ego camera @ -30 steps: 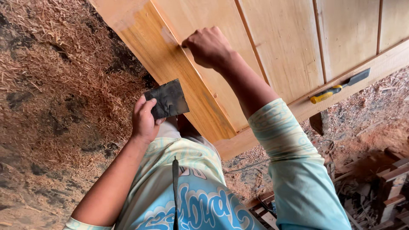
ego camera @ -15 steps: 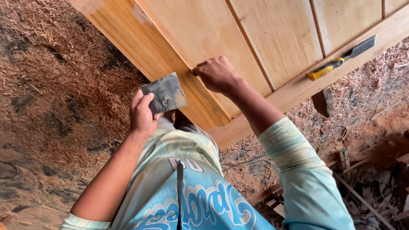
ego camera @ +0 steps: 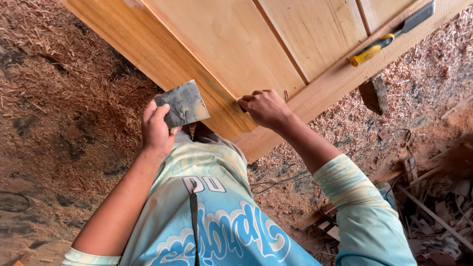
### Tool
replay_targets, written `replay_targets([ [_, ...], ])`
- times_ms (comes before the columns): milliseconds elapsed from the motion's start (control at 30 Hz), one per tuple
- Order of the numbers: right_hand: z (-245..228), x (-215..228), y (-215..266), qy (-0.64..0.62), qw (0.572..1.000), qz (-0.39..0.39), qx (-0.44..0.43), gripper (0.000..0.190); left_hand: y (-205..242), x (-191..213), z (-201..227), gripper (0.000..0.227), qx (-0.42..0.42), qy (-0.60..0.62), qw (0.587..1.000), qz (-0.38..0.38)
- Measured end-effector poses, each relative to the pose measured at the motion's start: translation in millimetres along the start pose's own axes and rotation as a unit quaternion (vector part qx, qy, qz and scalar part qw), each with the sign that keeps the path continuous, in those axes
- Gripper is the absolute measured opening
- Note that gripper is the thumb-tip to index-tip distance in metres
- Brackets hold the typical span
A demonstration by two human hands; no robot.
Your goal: The person applies wood filler to the edges and seams of a wooden door using a putty knife, then smooths the filler with a sanding block. The person works on multiple edges and corners of the door, repeatedly applying and smoothing the filler.
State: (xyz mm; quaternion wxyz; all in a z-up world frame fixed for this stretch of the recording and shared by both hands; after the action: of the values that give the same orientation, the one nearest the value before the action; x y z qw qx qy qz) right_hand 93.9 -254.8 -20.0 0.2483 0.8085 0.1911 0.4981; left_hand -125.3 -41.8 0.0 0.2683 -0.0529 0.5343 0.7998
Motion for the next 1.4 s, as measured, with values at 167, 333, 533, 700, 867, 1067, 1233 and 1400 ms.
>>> replay_targets([
  [167,-1,-26,33,-0.001,0.995,0.092,0.021,0.033,2,0,-9,0.013,-0.001,-0.014,1.0,0.008],
  [333,-1,-38,61,0.013,1.0,-0.022,0.001,0.023,1,2,-26,0.014,-0.009,-0.022,1.0,-0.001],
  [533,3,-4,78,-0.008,0.999,0.04,-0.022,0.037,-9,-4,-43,0.016,-0.013,-0.052,0.999,-0.008],
  [700,-29,41,110,-0.248,0.924,0.285,-0.055,0.035,-21,-39,-51,0.007,0.02,-0.029,0.999,-0.011],
  [867,-79,61,119,-0.184,0.865,0.467,-0.019,0.054,-11,-82,-48,0.011,0.047,0.027,0.992,-0.117],
  [1067,-87,92,118,0.03,0.883,0.468,-0.012,0.044,-2,-95,-24,0.005,0.069,0.063,0.985,-0.146],
  [1233,-72,123,130,0.095,0.918,0.383,0.049,0.043,-9,-83,2,0.006,0.045,0.099,0.982,-0.157],
  [1400,-70,132,127,-0.156,0.892,0.423,0.014,0.036,-12,-78,31,0.006,0.039,0.081,0.98,-0.176],
])
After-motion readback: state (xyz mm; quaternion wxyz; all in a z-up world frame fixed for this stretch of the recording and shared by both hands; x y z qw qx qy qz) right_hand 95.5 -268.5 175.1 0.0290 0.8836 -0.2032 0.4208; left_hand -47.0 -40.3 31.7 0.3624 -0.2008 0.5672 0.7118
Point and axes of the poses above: each hand's wrist, its own y-axis away from the middle knuckle, its own x-axis out of the back of the hand, z = x × y, the point moved 1 cm from there along -y, towards the middle knuckle, and after that the axes turned 5 degrees about x, right-handed, at the moved point
